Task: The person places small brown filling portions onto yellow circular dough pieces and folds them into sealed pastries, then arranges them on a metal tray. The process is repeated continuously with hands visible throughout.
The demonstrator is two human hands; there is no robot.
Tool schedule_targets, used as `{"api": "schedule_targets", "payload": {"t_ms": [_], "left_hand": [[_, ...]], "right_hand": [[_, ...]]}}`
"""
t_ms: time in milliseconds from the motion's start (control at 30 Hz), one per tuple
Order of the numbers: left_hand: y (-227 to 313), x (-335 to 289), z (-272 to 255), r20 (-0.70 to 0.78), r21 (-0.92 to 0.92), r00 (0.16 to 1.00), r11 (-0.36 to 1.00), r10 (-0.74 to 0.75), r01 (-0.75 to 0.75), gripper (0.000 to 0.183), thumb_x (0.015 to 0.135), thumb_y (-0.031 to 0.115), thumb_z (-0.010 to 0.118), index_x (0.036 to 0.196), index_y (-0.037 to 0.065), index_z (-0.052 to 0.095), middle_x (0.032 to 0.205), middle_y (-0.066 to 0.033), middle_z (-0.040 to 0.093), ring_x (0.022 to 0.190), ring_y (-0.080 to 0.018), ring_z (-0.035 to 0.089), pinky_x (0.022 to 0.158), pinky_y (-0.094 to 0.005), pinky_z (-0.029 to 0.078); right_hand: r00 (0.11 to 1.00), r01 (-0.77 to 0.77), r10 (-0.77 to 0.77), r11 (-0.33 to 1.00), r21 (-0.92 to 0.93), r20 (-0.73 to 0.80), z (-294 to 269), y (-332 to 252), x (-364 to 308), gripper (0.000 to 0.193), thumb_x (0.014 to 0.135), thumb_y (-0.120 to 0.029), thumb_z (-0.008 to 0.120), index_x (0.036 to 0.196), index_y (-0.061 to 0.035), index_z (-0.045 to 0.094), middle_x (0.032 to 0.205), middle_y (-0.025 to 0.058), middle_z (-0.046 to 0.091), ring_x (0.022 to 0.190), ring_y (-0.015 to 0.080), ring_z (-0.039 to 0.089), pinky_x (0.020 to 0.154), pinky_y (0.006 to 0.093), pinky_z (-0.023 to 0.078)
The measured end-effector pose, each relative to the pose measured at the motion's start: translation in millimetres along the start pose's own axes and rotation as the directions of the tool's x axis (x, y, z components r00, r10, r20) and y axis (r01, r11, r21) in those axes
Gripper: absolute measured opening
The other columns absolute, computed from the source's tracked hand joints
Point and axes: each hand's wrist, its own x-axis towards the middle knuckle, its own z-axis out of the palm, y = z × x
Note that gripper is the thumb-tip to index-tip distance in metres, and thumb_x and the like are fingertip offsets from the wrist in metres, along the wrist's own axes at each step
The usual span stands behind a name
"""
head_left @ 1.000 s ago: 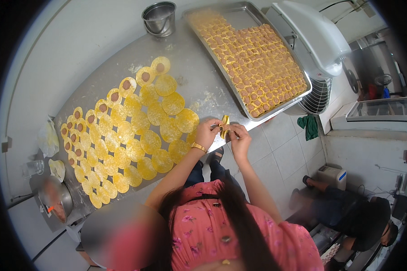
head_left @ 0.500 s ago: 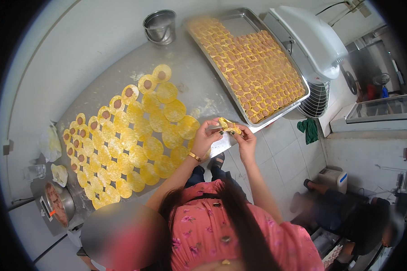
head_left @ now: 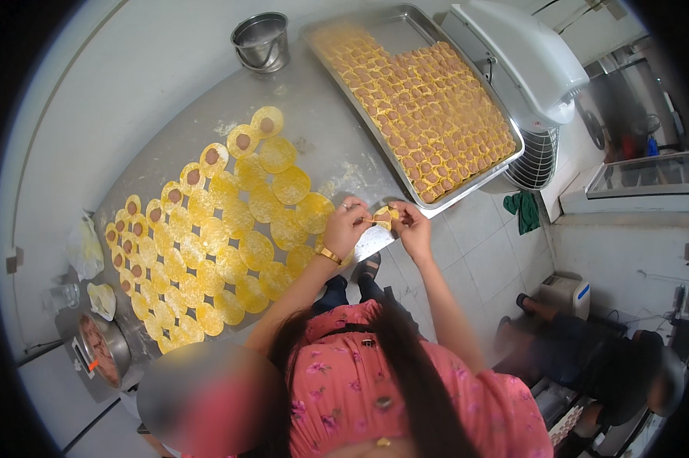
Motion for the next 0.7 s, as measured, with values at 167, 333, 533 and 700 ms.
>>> {"api": "schedule_targets", "payload": {"t_ms": [167, 333, 533, 700], "left_hand": [[-8.6, -5.6, 5.3, 0.11, 0.147, 0.992, 0.986, 0.057, -0.073, 0.009, 0.074, 0.008, 0.062, 0.073, 0.004, 0.054, 0.109, -0.0048, 0.06, 0.072, -0.0231, 0.061, 0.061, -0.0324, 0.048], [-6.6, -5.6, 9.1, 0.133, 0.215, 0.984, 0.965, 0.12, -0.147, 0.011, 0.074, 0.007, 0.063, 0.08, 0.004, 0.054, 0.11, -0.0061, 0.06, 0.074, -0.0219, 0.063, 0.064, -0.0317, 0.05], [2.6, -7.7, 4.8, 0.18, -0.307, 0.955, 0.909, -0.237, 0.283, 0.023, 0.075, 0.003, 0.066, 0.096, 0.002, 0.055, 0.104, -0.0099, 0.06, 0.084, -0.018, 0.064, 0.072, -0.0271, 0.053], [-16.2, -1.0, 6.5, 0.121, -0.099, 0.99, 0.991, -0.073, 0.085, 0.023, 0.074, -0.002, 0.065, 0.096, 0.001, 0.06, 0.099, -0.0065, 0.06, 0.081, -0.015, 0.063, 0.071, -0.025, 0.052]], "right_hand": [[0.965, 0.256, -0.229, 0.931, -0.259, 0.132, -0.3, -11.2, -7.0, 0.042, 0.067, 0.012, 0.06, 0.106, -0.0021, 0.059, 0.099, 0.0086, 0.061, 0.084, 0.0204, 0.061, 0.07, 0.0287, 0.049], [0.937, 0.344, -0.292, 0.859, -0.379, 0.189, -3.3, -5.9, -2.4, 0.051, 0.064, 0.013, 0.062, 0.112, -0.003, 0.055, 0.099, 0.0092, 0.06, 0.083, 0.0165, 0.06, 0.071, 0.0259, 0.05], [0.998, 0.069, -0.066, 0.897, -0.436, 0.021, -8.0, 0.7, -4.6, 0.039, 0.067, 0.01, 0.062, 0.105, -0.0018, 0.057, 0.082, 0.0072, 0.062, 0.07, 0.0136, 0.06, 0.062, 0.0255, 0.05], [0.997, 0.053, -0.068, 0.931, -0.361, -0.031, -2.2, 7.7, -3.1, 0.024, 0.068, 0.003, 0.063, 0.092, -0.0009, 0.06, 0.072, 0.0127, 0.061, 0.061, 0.0207, 0.061, 0.057, 0.0302, 0.049]]}}
